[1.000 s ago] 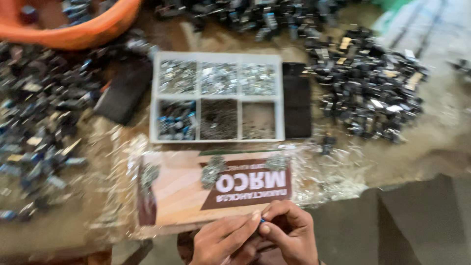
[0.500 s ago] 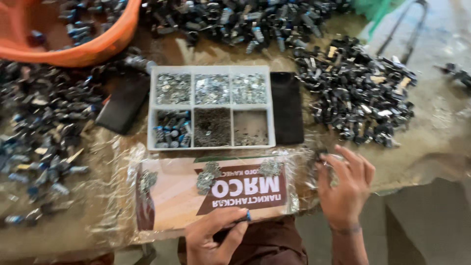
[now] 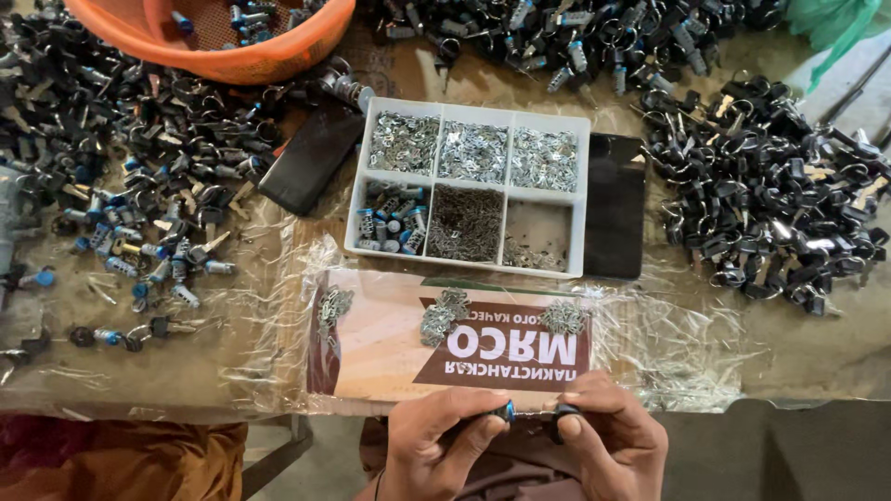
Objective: The person sits at a workbench covered with piles of small metal lock cylinders and picks up individual lock parts, fitting and pressing them together by hand. They place finished lock cylinders into the compartments of a white plastic sorting tray and reach into a pile for the next part.
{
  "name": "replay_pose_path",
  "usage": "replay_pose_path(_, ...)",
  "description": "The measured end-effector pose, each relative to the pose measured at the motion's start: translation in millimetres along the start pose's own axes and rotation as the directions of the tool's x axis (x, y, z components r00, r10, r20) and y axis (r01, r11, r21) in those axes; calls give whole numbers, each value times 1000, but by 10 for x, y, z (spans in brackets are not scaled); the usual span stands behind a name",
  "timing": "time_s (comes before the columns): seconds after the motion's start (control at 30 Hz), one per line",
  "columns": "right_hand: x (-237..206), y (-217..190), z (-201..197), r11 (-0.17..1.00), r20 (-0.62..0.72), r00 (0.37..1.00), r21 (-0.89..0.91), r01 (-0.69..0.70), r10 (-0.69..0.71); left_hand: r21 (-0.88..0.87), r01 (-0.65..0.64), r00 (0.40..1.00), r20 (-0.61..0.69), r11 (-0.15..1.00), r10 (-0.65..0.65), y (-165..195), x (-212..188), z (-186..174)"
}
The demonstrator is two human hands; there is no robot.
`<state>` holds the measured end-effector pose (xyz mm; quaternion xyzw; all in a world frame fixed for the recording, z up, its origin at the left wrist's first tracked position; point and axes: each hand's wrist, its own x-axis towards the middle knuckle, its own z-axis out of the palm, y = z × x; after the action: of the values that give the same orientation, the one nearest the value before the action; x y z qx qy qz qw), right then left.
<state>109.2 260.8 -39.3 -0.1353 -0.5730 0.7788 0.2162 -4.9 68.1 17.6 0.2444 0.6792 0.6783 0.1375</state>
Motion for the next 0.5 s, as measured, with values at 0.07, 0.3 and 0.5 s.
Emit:
replay_pose_path(0.07,-5,3,-1,999,7,1000,30,-26,26,56,-87,996,2,995,87,-6,-9,-28)
replay_pose_path(0.3,-55,172,211,994,97,995,-109,29,-19,158,-214,976,-3,964,217,-49,-69,-75)
replay_pose_path(0.5,42,202,266,992,194,974,-70,-106,118,86,-143,986,-74,986,149,-143,-115,-206)
